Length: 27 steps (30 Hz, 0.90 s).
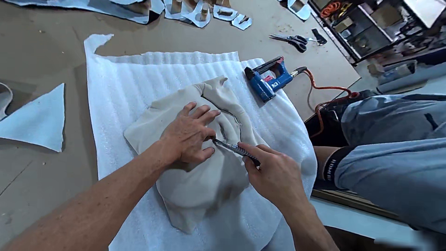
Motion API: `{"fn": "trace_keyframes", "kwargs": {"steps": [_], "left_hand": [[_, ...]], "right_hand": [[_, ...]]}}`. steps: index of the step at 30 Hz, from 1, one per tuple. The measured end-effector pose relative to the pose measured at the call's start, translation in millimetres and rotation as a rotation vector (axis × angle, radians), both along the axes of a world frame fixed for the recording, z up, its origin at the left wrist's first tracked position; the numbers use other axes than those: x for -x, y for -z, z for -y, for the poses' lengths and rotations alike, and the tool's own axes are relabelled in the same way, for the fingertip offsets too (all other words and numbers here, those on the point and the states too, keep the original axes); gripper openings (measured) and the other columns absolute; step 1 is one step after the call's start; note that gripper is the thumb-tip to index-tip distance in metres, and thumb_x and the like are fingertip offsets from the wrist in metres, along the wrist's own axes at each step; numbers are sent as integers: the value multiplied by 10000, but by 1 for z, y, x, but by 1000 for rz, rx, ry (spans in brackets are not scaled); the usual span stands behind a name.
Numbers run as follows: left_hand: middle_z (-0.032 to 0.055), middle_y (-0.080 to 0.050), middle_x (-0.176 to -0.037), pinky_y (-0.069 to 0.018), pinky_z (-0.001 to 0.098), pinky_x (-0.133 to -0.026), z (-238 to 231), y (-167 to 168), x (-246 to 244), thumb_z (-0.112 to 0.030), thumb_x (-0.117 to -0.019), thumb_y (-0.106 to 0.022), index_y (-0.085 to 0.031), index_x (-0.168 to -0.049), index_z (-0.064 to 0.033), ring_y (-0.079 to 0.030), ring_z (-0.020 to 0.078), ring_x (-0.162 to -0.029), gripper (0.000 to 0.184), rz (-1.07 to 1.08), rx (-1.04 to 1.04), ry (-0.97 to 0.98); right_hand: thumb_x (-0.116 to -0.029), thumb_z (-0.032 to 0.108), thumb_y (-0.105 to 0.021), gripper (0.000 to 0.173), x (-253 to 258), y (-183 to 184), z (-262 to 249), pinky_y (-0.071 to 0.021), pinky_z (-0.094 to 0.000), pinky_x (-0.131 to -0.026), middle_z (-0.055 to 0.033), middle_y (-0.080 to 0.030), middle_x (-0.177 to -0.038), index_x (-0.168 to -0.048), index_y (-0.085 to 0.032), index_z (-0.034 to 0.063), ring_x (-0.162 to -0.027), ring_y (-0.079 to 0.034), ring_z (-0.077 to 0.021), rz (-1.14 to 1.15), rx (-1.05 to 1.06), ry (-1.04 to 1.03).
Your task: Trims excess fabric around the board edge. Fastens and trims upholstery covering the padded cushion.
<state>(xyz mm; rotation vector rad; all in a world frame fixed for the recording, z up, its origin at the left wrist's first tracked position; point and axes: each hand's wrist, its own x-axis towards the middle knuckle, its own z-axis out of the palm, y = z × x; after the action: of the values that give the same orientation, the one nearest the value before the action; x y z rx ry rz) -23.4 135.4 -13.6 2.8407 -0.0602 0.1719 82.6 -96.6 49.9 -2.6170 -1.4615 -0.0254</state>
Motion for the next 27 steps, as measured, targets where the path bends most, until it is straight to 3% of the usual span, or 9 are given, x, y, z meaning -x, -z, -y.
{"fn": "trace_keyframes", "kwargs": {"steps": [9,14,27], "left_hand": [[0,-300,-1687,-150,579,-1237,-4,2,0,-647,-877,-510,-781,-1067,-271,-284,259,-1548,501,-6,17,3],[14,-342,-1669,-181,579,-1232,-2,4,1,-633,-862,-531,-788,-1046,-261,-329,266,-1527,488,43,31,2],[0,-319,-1680,-159,567,-1240,-4,5,0,-624,-868,-525,-791,-1065,-284,-302,250,-1541,475,25,47,6]], "right_hand": [[-881,139,-602,336,2,-23,-26,-474,-487,-482,-28,-696,-790,-1152,-789,208,-614,-650,-258,52,191,-69],[-868,108,-642,341,-6,-33,-33,-479,-488,-489,-24,-693,-795,-1157,-788,218,-620,-650,-258,56,270,-125],[-877,108,-662,325,-16,-42,-37,-480,-487,-488,-9,-707,-832,-1148,-788,236,-622,-650,-251,56,342,-172]]}}
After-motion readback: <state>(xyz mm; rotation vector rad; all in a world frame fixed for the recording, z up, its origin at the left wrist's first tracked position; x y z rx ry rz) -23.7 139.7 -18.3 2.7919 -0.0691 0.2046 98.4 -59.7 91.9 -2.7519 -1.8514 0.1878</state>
